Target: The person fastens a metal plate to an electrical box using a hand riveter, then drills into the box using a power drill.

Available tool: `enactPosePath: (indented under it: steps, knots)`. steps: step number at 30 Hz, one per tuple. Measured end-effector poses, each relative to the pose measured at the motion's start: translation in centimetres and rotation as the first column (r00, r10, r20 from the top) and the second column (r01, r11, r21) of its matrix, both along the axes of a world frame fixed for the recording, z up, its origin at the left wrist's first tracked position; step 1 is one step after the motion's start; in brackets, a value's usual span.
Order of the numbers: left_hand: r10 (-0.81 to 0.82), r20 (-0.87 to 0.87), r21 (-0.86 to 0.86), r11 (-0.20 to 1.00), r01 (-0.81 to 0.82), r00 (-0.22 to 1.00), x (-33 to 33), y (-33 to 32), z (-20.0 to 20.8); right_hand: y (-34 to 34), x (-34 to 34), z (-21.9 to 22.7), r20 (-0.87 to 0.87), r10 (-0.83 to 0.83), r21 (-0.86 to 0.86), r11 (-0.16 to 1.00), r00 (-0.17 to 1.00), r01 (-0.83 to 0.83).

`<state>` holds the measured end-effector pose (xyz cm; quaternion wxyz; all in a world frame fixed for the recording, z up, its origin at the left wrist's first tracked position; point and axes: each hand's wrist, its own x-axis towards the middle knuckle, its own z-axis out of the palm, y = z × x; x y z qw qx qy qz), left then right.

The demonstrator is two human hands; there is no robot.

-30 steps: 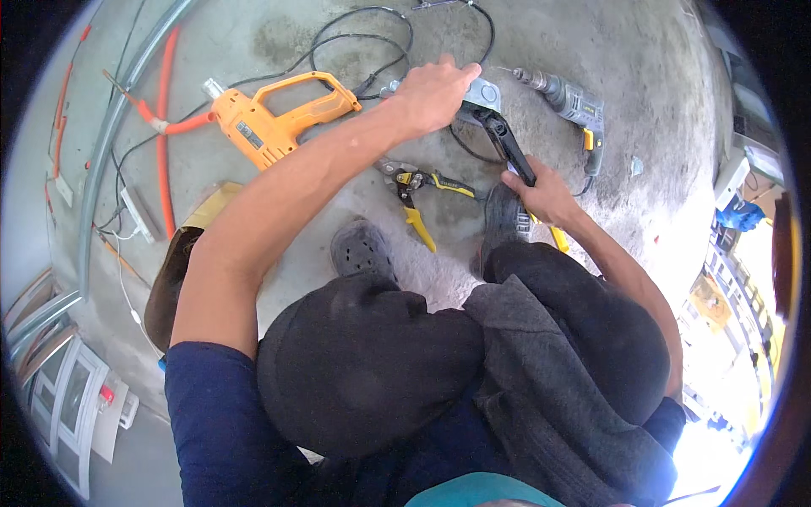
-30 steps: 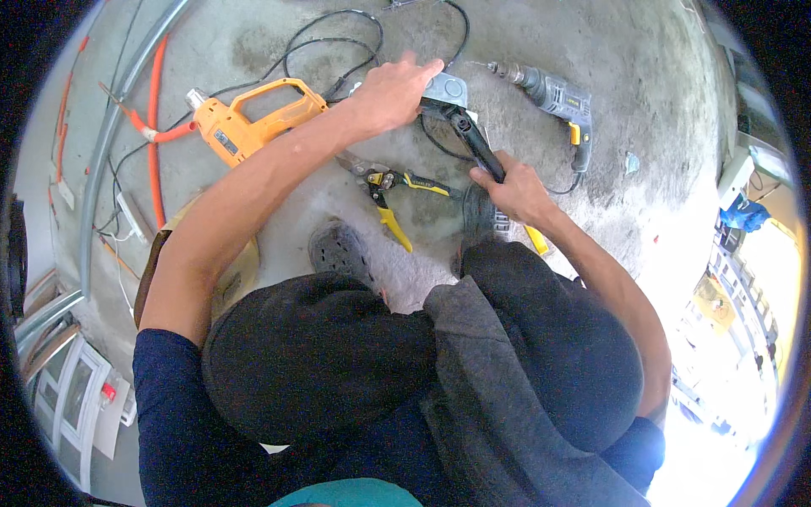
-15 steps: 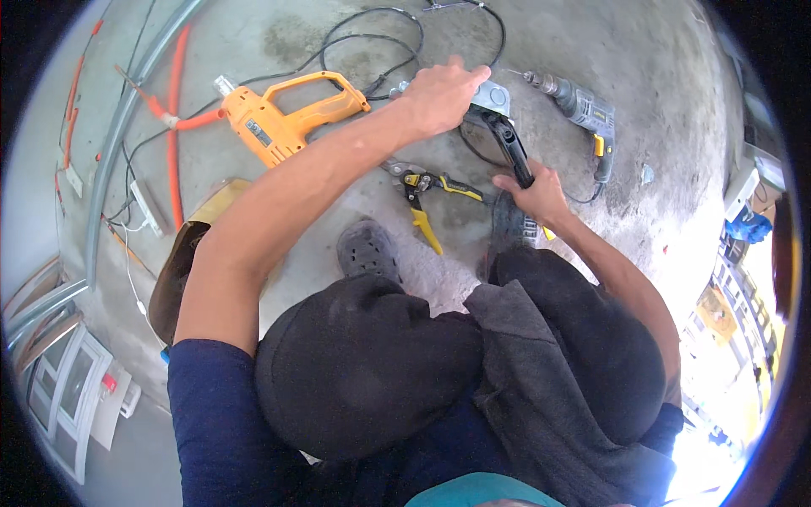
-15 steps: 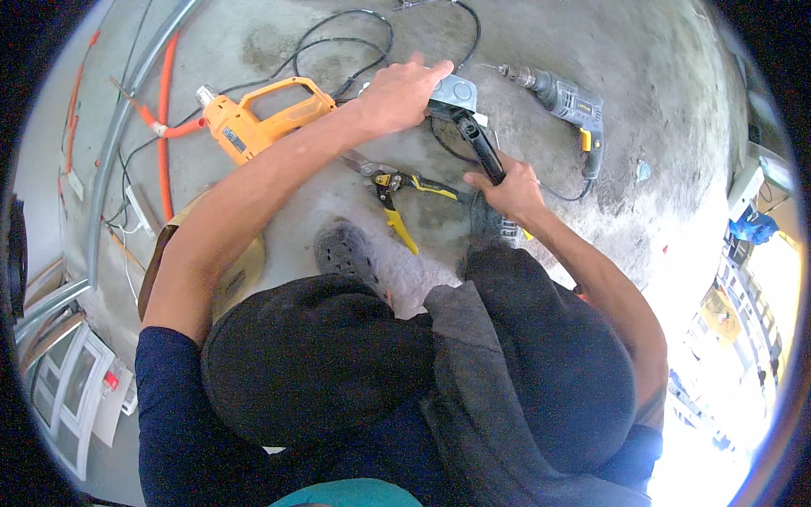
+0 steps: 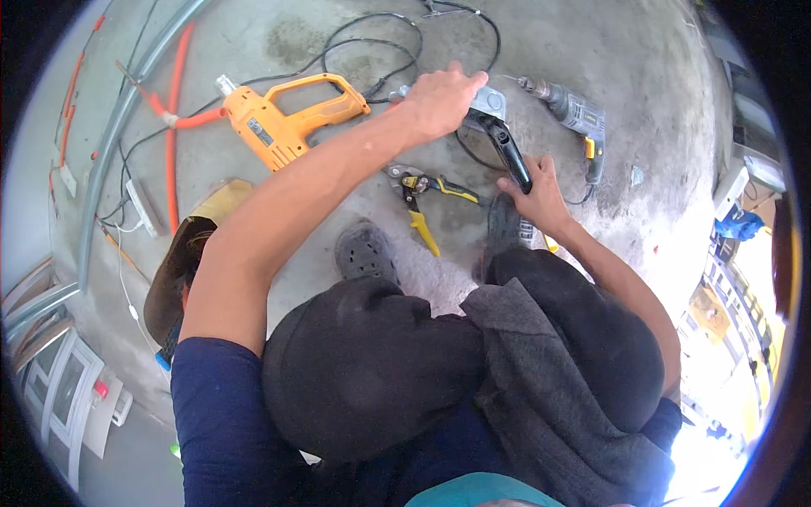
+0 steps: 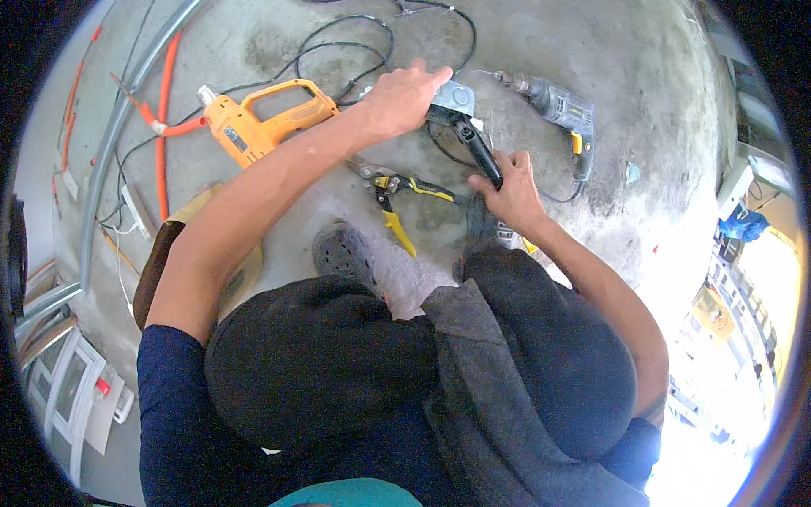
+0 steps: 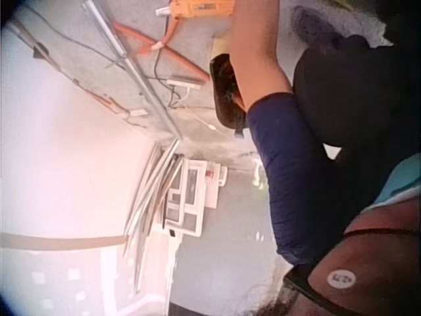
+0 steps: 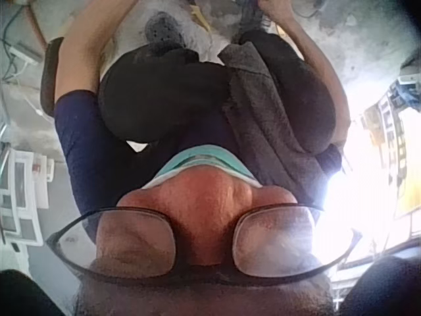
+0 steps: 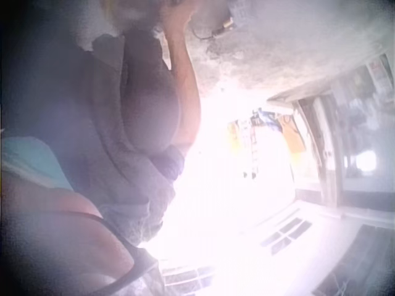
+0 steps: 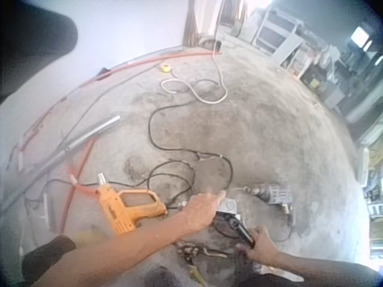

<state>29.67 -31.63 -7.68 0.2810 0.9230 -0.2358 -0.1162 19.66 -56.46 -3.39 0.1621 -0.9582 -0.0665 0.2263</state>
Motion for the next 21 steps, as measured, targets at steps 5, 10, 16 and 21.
enactPosePath:
  steps: [5, 10, 16, 21]
  knots:
    - [-0.004, -0.016, 0.020, 1.000, 0.005, 1.000, -0.1, 0.1, 0.4, -0.1, 0.3, 1.8, -0.017, 0.001, 0.008, 1.000, 1.000, -0.001]
    - [-0.009, -0.027, 0.045, 0.999, 0.010, 1.000, -0.3, -0.1, 0.6, 2.5, 4.3, 8.4, -0.712, -0.264, -0.164, 0.964, 0.651, 0.211]
    - [-0.003, -0.069, 0.067, 0.998, 0.007, 0.998, -0.2, -0.1, 0.9, 3.4, 5.8, 9.4, -0.770, -0.356, -0.213, 0.926, 0.529, 0.313]
    - [-0.004, -0.022, 0.056, 0.998, 0.006, 1.000, -0.3, 0.1, 0.9, 1.4, 3.2, 7.9, -0.667, -0.252, -0.086, 0.961, 0.702, 0.263]
